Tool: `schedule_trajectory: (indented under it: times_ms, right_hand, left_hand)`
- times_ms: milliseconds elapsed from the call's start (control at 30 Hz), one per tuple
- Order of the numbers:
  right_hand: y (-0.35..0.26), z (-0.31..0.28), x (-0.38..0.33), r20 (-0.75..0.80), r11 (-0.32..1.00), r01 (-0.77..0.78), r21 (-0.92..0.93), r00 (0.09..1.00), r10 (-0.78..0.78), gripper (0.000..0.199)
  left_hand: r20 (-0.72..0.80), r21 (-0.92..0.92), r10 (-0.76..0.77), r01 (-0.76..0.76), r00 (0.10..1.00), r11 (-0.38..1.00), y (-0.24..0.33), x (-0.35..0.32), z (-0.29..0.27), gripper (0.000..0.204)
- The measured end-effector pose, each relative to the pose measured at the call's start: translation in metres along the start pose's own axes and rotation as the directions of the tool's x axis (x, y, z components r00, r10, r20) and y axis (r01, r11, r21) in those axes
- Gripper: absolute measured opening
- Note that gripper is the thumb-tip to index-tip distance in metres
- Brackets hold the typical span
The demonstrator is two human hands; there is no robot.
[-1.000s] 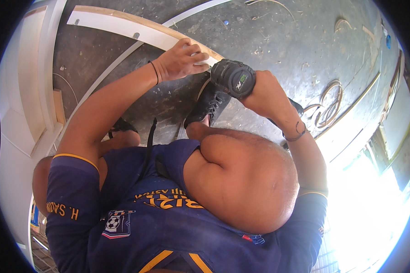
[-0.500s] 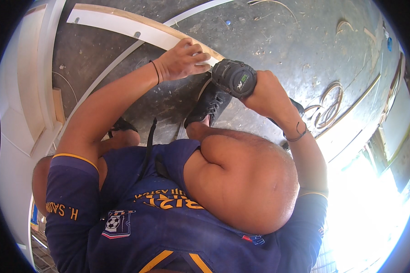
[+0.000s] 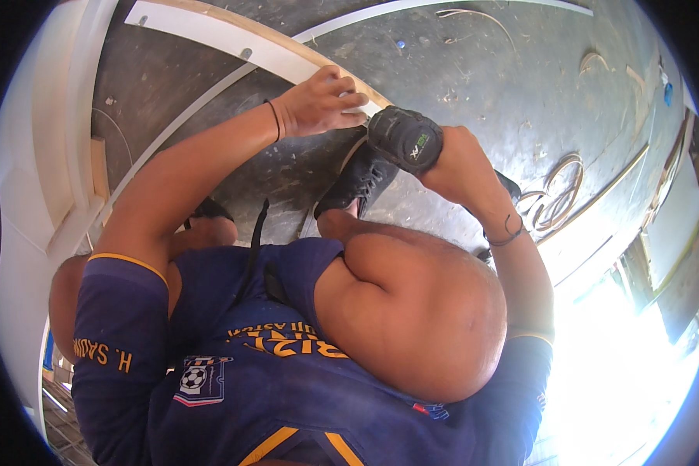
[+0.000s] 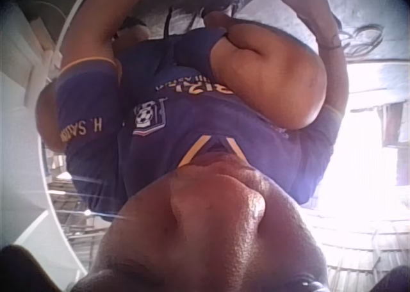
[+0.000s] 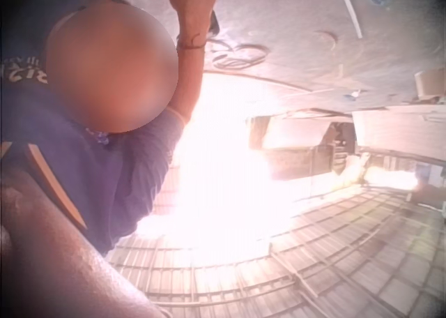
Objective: The person assembles a white wooden shelf unit by using a power drill to secure a wooden support beam to the bottom and then positions another white wooden panel onto the shelf frame.
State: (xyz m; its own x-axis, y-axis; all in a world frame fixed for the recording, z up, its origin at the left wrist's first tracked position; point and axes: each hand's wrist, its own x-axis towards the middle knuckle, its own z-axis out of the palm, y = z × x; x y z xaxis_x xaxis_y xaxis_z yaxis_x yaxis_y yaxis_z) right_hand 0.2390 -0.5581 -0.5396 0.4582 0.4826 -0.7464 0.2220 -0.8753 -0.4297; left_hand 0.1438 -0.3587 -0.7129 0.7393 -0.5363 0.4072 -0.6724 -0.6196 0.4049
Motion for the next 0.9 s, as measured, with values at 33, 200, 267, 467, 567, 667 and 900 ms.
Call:
schedule_trajectory:
  times_ms: [33, 200, 267, 467, 567, 667, 900]
  right_hand:
    - [0.0015, 0.0000, 0.0005, 0.012, 1.000, 0.006, -0.012, 1.000, -0.006, 0.016]
    - [0.0000, -0.0013, 0.0029, 0.031, 0.999, -0.019, -0.042, 0.999, 0.020, 0.015]
    - [0.0033, -0.0007, 0.0038, 0.022, 0.999, 0.006, -0.052, 1.000, -0.005, 0.015]
    - [0.0033, -0.0030, 0.0049, 0.050, 0.997, 0.020, -0.073, 0.999, -0.016, 0.018]
    - [-0.0006, -0.0041, 0.0046, 0.050, 0.998, -0.005, -0.065, 0.999, 0.009, 0.015]
    - [-0.0019, -0.0041, 0.0054, 0.036, 0.999, 0.016, -0.050, 0.999, -0.015, 0.013]
    - [0.0009, -0.0053, 0.0075, 0.050, 0.997, 0.044, -0.064, 0.998, -0.041, 0.014]
  left_hand:
    - [0.003, 0.004, -0.001, 0.001, 1.000, 1.000, 0.0002, -0.0002, 0.0004, 0.020]
    - [0.018, 0.014, -0.006, 0.006, 1.000, 1.000, 0.0006, -0.0008, 0.0022, 0.020]
    - [0.018, 0.015, -0.003, 0.003, 1.000, 1.000, 0.0005, -0.0004, 0.0021, 0.019]
    - [-0.009, 0.015, -0.004, 0.004, 1.000, 1.000, 0.0001, -0.0006, 0.0043, 0.017]
    - [-0.006, 0.015, -0.007, 0.007, 1.000, 1.000, 0.0004, -0.0005, 0.0045, 0.016]
    - [0.004, 0.021, -0.009, 0.009, 1.000, 1.000, 0.0004, -0.0007, 0.0037, 0.016]
    - [-0.001, 0.012, -0.009, 0.009, 1.000, 1.000, 0.0004, -0.0015, 0.0052, 0.015]
